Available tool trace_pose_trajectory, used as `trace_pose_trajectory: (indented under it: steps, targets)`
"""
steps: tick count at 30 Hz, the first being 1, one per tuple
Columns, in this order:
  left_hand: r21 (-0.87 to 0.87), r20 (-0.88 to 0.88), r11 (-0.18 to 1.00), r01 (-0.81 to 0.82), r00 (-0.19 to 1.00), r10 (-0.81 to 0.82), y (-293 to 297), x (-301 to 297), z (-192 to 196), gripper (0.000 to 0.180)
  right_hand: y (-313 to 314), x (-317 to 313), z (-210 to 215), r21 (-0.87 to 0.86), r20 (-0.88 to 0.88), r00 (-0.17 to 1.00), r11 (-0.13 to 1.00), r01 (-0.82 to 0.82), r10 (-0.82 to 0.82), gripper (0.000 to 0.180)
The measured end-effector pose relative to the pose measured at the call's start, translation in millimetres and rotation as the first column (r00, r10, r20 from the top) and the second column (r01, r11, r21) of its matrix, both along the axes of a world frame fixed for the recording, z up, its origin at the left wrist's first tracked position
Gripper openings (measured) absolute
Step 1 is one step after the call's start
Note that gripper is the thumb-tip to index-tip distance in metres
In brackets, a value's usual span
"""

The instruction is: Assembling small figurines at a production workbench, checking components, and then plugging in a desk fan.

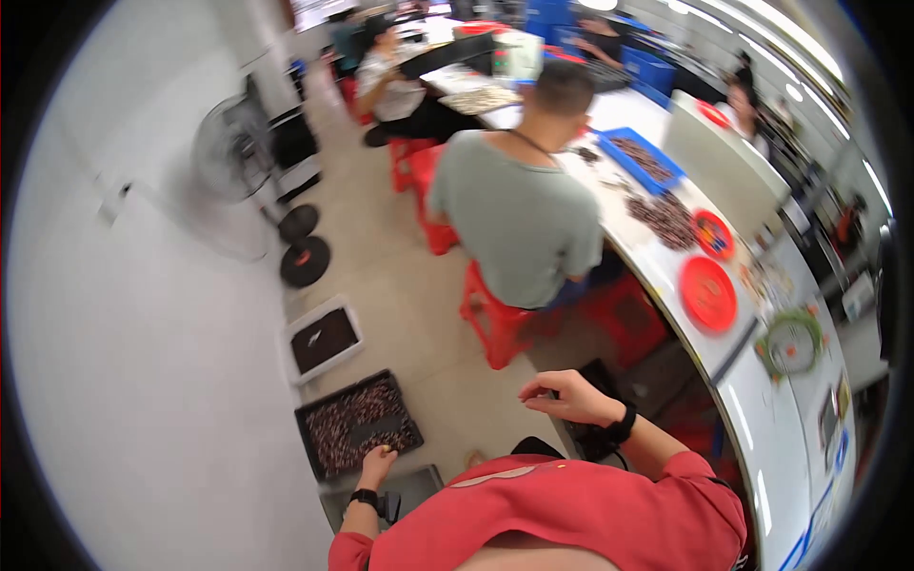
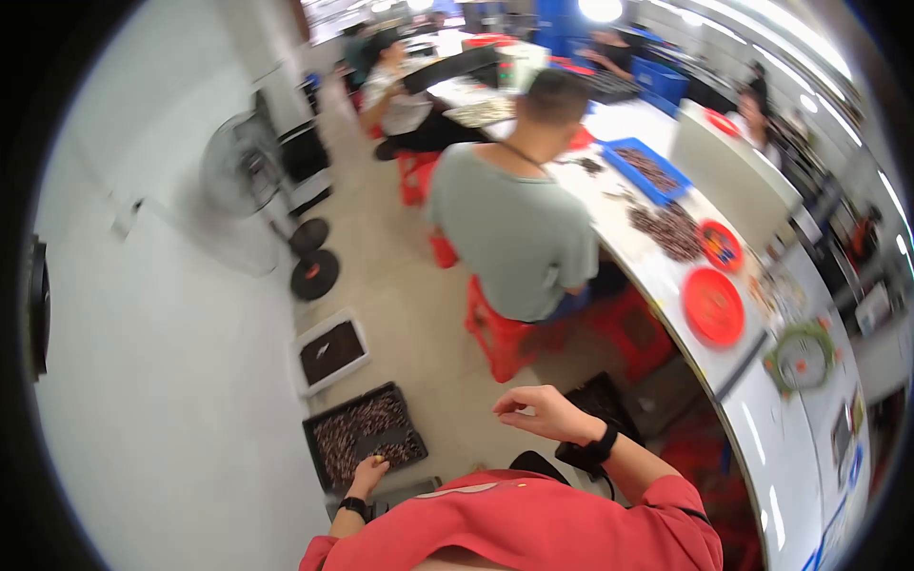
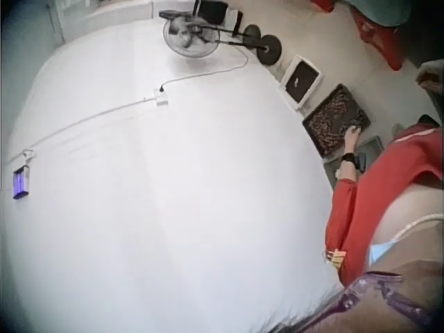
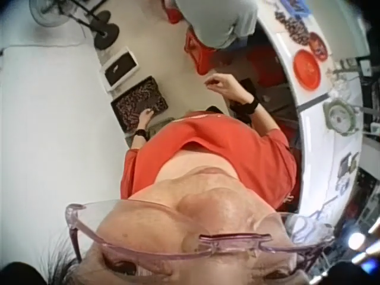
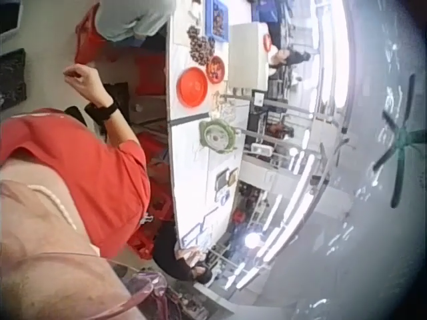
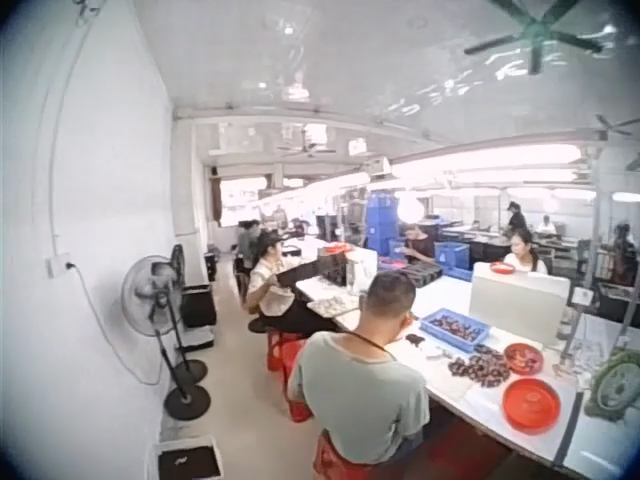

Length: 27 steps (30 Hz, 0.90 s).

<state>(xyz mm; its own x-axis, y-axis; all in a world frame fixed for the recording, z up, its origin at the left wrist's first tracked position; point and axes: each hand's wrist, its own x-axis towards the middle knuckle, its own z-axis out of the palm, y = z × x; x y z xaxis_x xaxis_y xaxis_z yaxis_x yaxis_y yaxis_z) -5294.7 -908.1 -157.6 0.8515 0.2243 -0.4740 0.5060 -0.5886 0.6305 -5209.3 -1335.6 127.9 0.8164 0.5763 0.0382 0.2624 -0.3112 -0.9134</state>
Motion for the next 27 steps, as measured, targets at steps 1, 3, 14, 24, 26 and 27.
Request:
trace_pose_trajectory:
  steps: [1, 3, 14, 24, 26, 27]
  targets:
    - [0.003, 0.01, 1.0, -0.005, 1.0, 0.005, 3.6, -4.2, -0.4, 0.042, 11.3, 9.9, 1.0, -0.003, -0.016, 1.0, 1.0, 0.012, -0.012, 0.016]
    - [0.012, -0.02, 0.999, -0.033, 0.999, 0.034, -3.1, -7.1, 8.8, 0.043, 26.6, 27.1, -1.2, -0.039, -0.021, 1.0, 0.999, 0.013, -0.014, 0.016]
    - [0.07, -0.308, 0.997, 0.032, 0.951, -0.009, 14.7, 56.1, 63.6, 0.052, 114.4, 169.6, -13.0, 0.085, 0.016, 0.935, 0.932, -0.353, 0.353, 0.02]
    - [0.014, -0.319, 0.943, -0.332, 0.892, 0.319, 61.4, 120.6, 49.7, 0.045, 171.8, 286.4, -0.2, 0.242, -0.006, 0.848, 0.824, -0.512, 0.529, 0.02]
    - [-0.034, -0.395, 0.942, -0.334, 0.87, 0.294, 70.6, 124.8, 46.6, 0.047, 183.4, 307.7, -2.8, 0.29, -0.037, 0.839, 0.809, -0.511, 0.543, 0.02]
    - [-0.087, -0.46, 0.939, -0.334, 0.849, 0.259, 74.6, 134.7, 48.8, 0.048, 188.8, 320.9, -6.3, 0.285, -0.032, 0.836, 0.806, -0.518, 0.548, 0.019]
